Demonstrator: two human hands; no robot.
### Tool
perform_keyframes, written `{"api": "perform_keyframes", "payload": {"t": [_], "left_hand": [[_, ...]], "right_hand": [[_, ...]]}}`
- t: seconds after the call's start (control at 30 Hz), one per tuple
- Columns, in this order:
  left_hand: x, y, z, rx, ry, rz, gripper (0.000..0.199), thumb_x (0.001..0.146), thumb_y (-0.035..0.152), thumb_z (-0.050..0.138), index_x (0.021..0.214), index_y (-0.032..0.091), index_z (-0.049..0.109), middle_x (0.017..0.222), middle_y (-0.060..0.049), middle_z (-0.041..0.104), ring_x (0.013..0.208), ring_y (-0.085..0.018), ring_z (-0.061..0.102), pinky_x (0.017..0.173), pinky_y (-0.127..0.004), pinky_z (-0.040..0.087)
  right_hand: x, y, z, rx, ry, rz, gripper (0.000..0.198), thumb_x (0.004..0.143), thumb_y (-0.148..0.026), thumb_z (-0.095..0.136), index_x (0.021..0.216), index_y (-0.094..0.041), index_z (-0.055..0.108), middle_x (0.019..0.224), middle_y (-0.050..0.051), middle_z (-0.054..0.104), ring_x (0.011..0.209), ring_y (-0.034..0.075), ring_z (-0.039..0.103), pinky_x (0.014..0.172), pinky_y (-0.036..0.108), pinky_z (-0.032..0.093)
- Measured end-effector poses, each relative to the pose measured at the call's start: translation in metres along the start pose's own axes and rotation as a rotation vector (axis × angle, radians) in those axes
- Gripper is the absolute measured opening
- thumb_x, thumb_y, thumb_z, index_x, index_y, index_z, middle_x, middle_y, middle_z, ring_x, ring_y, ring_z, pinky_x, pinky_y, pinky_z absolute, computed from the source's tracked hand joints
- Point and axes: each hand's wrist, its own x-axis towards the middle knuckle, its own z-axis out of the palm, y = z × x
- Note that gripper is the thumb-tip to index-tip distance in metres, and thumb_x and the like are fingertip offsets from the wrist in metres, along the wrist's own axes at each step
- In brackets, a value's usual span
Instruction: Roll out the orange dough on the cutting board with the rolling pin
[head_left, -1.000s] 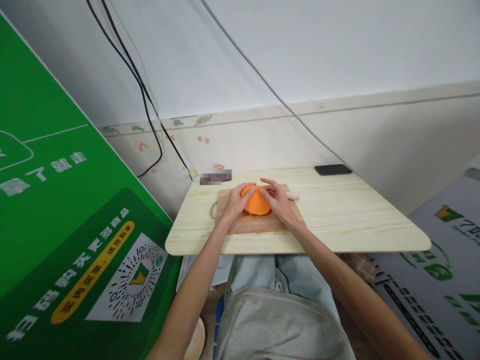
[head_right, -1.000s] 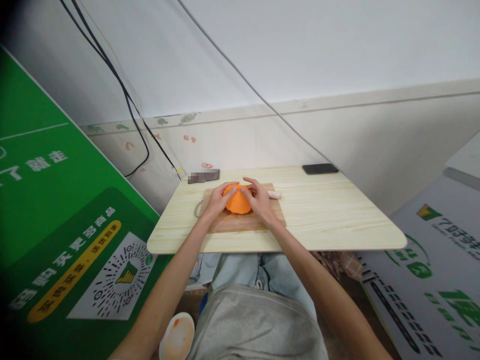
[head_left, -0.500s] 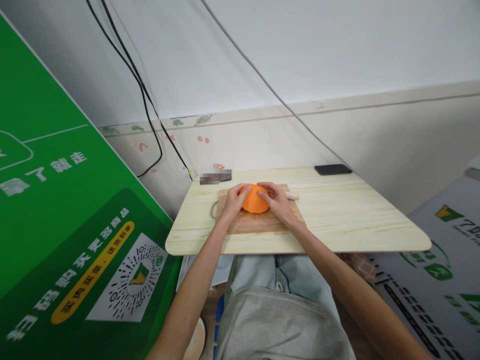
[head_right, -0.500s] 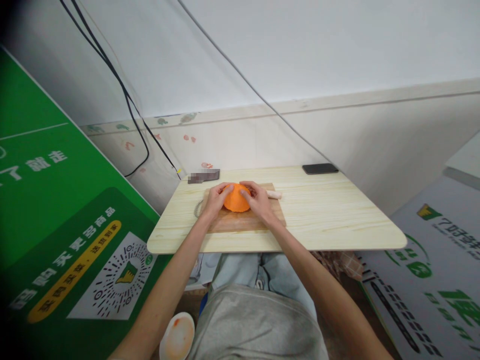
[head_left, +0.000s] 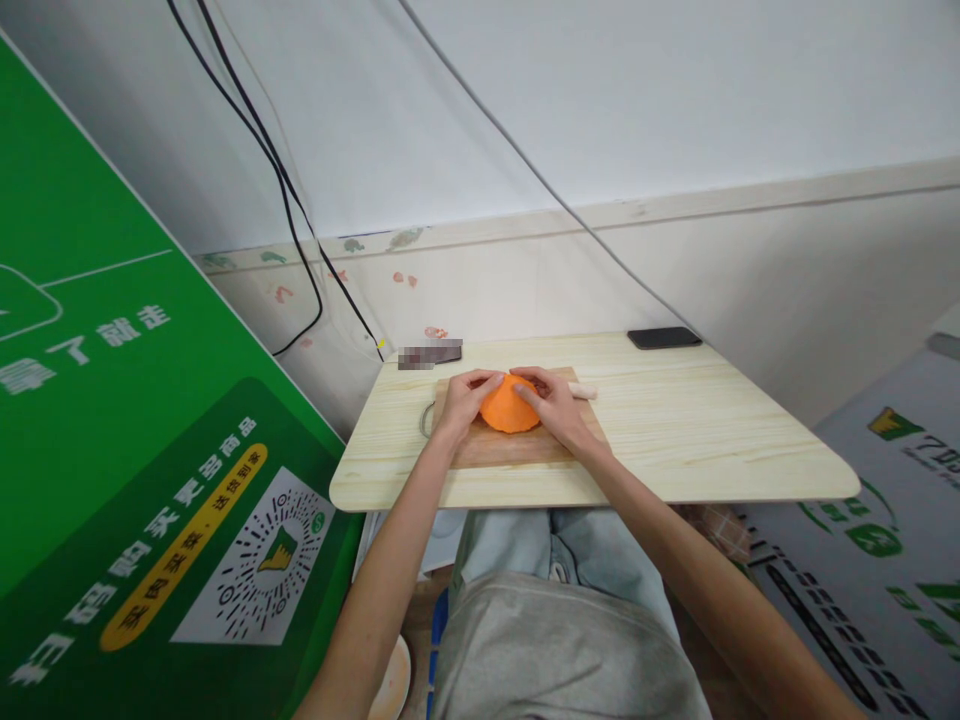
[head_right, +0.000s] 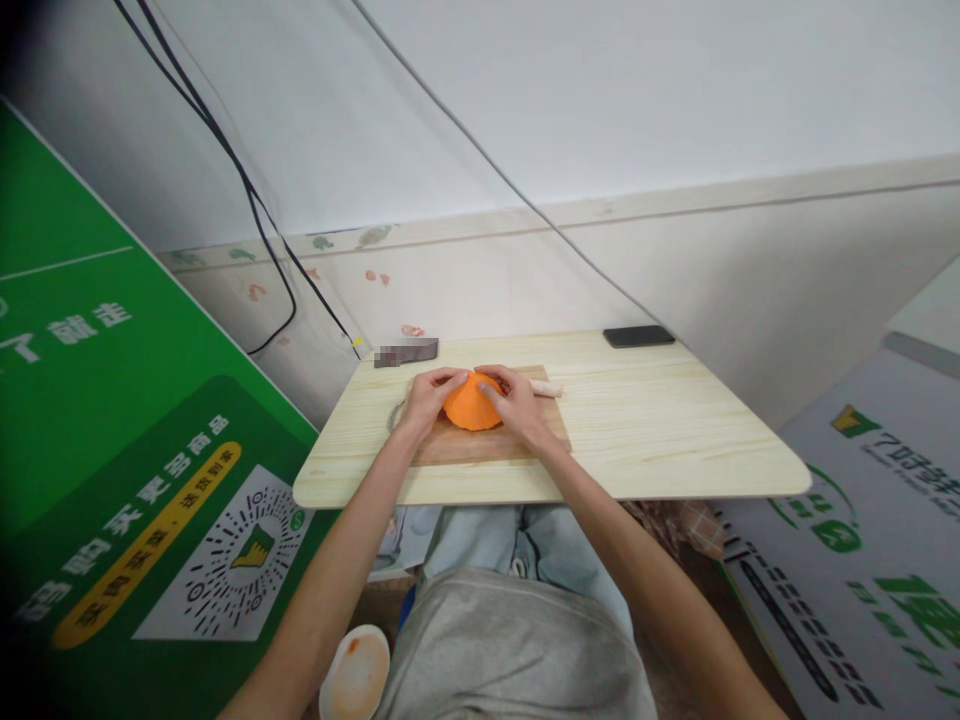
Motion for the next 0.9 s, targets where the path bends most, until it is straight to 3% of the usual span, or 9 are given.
{"api": "perform_keyframes", "payload": {"t": [0.17, 0.23, 0.33, 0.43, 0.6, 0.73, 0.9], "left_hand": [[0.003, -0.010, 0.002, 0.098, 0.080, 0.046, 0.013, 0.082, 0.030, 0.073, 0.083, 0.017, 0.076, 0.084, -0.004, 0.077, 0.082, -0.018, 0.068, 0.078, -0.029, 0.054], [0.004, -0.015, 0.003, 0.129, 0.105, 0.062, 0.007, 0.081, 0.023, 0.068, 0.083, 0.018, 0.073, 0.079, -0.002, 0.074, 0.076, -0.016, 0.067, 0.073, -0.026, 0.052], [0.005, -0.020, 0.005, 0.177, 0.104, 0.086, 0.011, 0.080, 0.015, 0.063, 0.088, 0.018, 0.071, 0.080, -0.002, 0.074, 0.073, -0.015, 0.067, 0.070, -0.025, 0.051], [0.004, -0.021, 0.005, 0.255, 0.057, 0.106, 0.014, 0.082, 0.013, 0.061, 0.086, 0.017, 0.073, 0.084, -0.004, 0.076, 0.078, -0.017, 0.070, 0.073, -0.026, 0.053], [0.001, -0.019, 0.004, 0.372, 0.034, 0.133, 0.019, 0.084, 0.010, 0.059, 0.088, 0.017, 0.076, 0.087, -0.005, 0.078, 0.080, -0.017, 0.070, 0.075, -0.026, 0.053], [0.000, -0.018, 0.002, 0.583, 0.120, 0.122, 0.022, 0.084, 0.008, 0.058, 0.088, 0.018, 0.077, 0.080, -0.003, 0.076, 0.072, -0.017, 0.066, 0.071, -0.027, 0.049], [0.000, -0.020, 0.002, 0.746, 0.107, 0.180, 0.018, 0.087, 0.011, 0.060, 0.082, 0.019, 0.075, 0.083, -0.005, 0.076, 0.079, -0.020, 0.067, 0.076, -0.030, 0.050]], "right_hand": [[0.001, 0.000, 0.001, -0.014, 0.071, 0.022, 0.036, 0.090, -0.038, 0.071, 0.123, -0.023, 0.072, 0.119, 0.008, 0.078, 0.106, 0.024, 0.072, 0.099, 0.042, 0.058], [0.001, -0.001, 0.001, -0.097, 0.123, -0.006, 0.030, 0.093, -0.039, 0.068, 0.118, -0.023, 0.073, 0.116, 0.008, 0.078, 0.108, 0.025, 0.072, 0.101, 0.044, 0.057], [-0.002, -0.003, 0.000, -0.240, 0.198, -0.064, 0.024, 0.098, -0.039, 0.060, 0.109, -0.022, 0.074, 0.112, 0.009, 0.078, 0.105, 0.025, 0.072, 0.100, 0.045, 0.057], [-0.007, -0.007, -0.006, -0.339, 0.222, -0.133, 0.027, 0.102, -0.036, 0.053, 0.114, -0.022, 0.073, 0.111, 0.010, 0.077, 0.098, 0.025, 0.071, 0.091, 0.042, 0.059], [0.004, -0.005, -0.034, -0.734, 0.142, -0.281, 0.030, 0.099, -0.021, 0.049, 0.113, -0.021, 0.075, 0.113, 0.012, 0.076, 0.113, 0.029, 0.063, 0.104, 0.047, 0.049], [0.016, 0.000, -0.051, -0.966, -0.051, -0.196, 0.033, 0.096, -0.019, 0.052, 0.118, -0.016, 0.077, 0.117, 0.014, 0.077, 0.113, 0.030, 0.062, 0.100, 0.043, 0.046], [0.009, -0.004, -0.050, -1.174, -0.206, -0.123, 0.034, 0.101, -0.035, 0.056, 0.125, -0.020, 0.075, 0.119, 0.011, 0.078, 0.110, 0.029, 0.064, 0.091, 0.040, 0.043]]}}
